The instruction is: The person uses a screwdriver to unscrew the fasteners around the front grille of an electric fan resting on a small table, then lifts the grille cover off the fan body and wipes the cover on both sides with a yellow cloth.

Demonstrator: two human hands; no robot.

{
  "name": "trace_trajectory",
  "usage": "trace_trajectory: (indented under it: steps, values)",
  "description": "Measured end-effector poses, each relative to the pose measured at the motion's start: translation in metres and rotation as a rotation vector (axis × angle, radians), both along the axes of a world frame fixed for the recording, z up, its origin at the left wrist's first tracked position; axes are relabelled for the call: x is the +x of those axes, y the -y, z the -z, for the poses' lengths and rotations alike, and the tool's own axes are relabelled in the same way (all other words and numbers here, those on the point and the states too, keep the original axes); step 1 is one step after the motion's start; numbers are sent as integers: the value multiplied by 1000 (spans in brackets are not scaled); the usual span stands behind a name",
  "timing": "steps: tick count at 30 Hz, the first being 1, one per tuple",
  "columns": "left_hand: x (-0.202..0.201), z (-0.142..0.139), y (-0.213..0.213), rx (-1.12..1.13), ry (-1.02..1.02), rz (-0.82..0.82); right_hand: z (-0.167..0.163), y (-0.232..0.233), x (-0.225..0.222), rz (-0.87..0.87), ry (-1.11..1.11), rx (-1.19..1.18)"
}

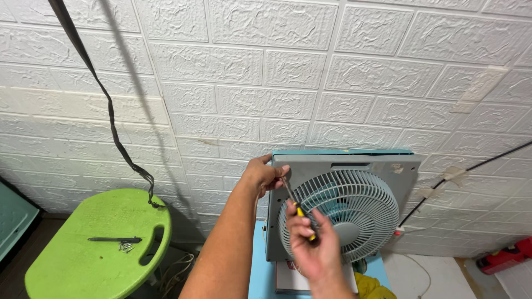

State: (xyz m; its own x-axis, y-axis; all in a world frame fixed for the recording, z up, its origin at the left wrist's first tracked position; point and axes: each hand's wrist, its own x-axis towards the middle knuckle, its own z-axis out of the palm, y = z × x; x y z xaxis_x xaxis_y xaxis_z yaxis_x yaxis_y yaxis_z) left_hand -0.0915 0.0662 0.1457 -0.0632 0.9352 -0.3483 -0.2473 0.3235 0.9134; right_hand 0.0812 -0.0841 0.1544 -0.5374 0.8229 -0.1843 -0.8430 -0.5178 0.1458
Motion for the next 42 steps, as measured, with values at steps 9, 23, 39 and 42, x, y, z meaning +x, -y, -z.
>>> trace_trajectory:
  steps: [9,23,39,42]
  values:
    - [-8,-10,11,26,-38,93,-7,-7,-12,6,1276,345]
    - [-7,-1,-1,-11,67,63,2,5,1,-25,37,-6]
    - [-11,-10,6,-14,44,102,-19,-3,-9,-37,1575,466]
    - [-10,-4,2,0,103,83,-11,-3,6,-45,481,127]
